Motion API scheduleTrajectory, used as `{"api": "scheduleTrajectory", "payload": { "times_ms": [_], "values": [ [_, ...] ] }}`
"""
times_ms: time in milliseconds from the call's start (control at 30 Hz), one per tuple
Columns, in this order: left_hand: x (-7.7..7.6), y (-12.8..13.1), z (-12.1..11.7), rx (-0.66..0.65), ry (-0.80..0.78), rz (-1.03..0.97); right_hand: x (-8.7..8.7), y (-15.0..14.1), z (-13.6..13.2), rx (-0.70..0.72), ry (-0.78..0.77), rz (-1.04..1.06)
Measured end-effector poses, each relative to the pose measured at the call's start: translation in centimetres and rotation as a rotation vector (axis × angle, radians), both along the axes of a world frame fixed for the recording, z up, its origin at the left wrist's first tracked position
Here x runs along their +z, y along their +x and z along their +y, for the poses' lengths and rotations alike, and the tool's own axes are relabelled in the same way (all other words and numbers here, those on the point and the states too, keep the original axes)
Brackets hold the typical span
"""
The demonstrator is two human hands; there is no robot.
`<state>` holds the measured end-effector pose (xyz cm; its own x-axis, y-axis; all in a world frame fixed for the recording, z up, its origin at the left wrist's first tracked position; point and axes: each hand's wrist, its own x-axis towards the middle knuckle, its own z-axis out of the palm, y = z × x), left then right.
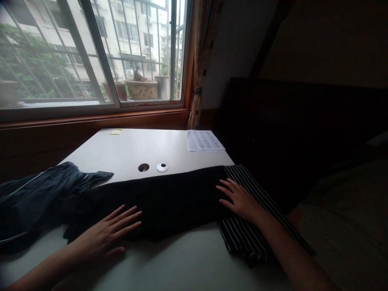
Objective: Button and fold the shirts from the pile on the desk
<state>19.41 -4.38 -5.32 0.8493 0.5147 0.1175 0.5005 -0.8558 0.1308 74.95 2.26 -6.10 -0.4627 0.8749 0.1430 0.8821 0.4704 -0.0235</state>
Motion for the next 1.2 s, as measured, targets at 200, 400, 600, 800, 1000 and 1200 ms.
{"api": "scheduleTrajectory", "payload": {
  "times_ms": [200,400,600,800,1000,1200],
  "values": [
    [-0.8,-0.3,-0.7,0.054,0.052,0.026,0.0,2.2,-0.4,-0.046,0.054,0.026],
    [0.0,3.9,-2.2,0.113,0.07,-0.082,2.7,2.3,-3.1,-0.023,0.003,0.136],
    [0.7,6.4,-1.6,0.108,0.09,-0.262,2.7,3.9,-4.8,-0.01,0.003,0.119],
    [1.1,6.4,-1.5,0.127,0.133,-0.373,2.2,3.8,-4.8,0.075,0.05,0.081],
    [-1.3,5.7,-1.7,-0.041,0.2,-0.203,3.7,4.9,-4.7,0.112,0.229,-0.01],
    [-1.8,5.1,-1.2,-0.102,0.17,-0.168,2.9,5.3,-4.8,0.1,0.266,-0.087]
  ]
}}
